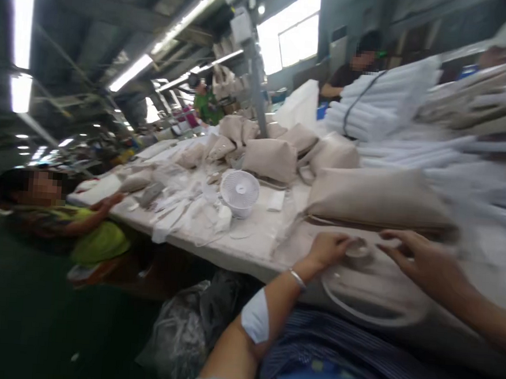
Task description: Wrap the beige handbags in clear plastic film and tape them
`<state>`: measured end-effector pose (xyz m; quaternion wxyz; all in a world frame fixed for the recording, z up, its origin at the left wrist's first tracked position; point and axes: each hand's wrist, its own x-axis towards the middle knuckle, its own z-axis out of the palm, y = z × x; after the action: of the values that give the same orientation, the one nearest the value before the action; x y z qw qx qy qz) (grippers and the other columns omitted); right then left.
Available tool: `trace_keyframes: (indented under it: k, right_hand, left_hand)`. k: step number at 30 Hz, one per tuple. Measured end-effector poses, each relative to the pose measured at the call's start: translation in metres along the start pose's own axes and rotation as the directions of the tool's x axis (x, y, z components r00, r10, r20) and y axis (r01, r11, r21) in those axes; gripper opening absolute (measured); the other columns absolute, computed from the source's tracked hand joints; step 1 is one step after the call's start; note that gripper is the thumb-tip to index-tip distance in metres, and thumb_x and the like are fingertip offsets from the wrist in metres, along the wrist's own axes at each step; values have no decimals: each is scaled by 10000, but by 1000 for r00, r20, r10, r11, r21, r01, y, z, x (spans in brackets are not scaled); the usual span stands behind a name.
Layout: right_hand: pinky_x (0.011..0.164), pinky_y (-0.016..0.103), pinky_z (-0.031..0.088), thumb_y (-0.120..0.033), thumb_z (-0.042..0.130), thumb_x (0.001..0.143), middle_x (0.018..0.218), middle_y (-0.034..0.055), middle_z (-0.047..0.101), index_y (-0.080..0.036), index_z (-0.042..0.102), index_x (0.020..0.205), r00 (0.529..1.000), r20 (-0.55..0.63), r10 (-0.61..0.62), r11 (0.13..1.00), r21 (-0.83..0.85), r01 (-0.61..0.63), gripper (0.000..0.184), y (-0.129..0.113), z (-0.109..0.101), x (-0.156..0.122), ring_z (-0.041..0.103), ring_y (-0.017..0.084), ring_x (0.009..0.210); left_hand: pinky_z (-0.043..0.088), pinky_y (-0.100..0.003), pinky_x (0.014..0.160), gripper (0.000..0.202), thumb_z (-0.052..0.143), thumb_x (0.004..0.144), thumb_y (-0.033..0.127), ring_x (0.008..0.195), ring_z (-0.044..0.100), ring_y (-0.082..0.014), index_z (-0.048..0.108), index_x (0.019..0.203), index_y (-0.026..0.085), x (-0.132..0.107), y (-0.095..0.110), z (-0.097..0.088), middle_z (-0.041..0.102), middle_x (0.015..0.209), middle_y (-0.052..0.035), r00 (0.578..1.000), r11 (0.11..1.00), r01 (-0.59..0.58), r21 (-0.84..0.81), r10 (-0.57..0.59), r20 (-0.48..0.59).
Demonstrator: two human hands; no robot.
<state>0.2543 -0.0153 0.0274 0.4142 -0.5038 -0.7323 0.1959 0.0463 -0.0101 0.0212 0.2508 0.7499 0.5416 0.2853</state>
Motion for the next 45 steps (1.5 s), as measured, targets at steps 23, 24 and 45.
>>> trace_keyframes:
  k: [23,24,45]
  right_hand:
    - [557,262,463,-520,585,884,599,-11,599,-172,721,1073,966,178,189,905,350,-242,419,-56,-16,10,578,162,553]
    - [569,264,466,-518,592,884,602,-15,595,-178,716,1074,971,121,208,898,370,-239,409,-58,-13,10,583,164,561]
    - [661,287,531,-514,686,858,1007,40,682,-222,631,1138,941,-99,324,524,847,-92,408,-62,30,-3,598,162,771]
  left_hand:
    - [577,-307,855,258,543,941,131,931,723,-185,692,1135,217,3,42,-25,769,1042,-46,840,884,-427,189,465,-279]
    - [574,-299,857,245,543,948,153,934,726,-181,702,1122,223,3,45,-23,771,1042,-41,856,918,-383,102,395,-334]
    - [526,-341,964,506,386,1022,417,1118,659,-210,465,1446,152,-11,67,-6,668,1284,-127,935,823,31,-567,-224,-274]
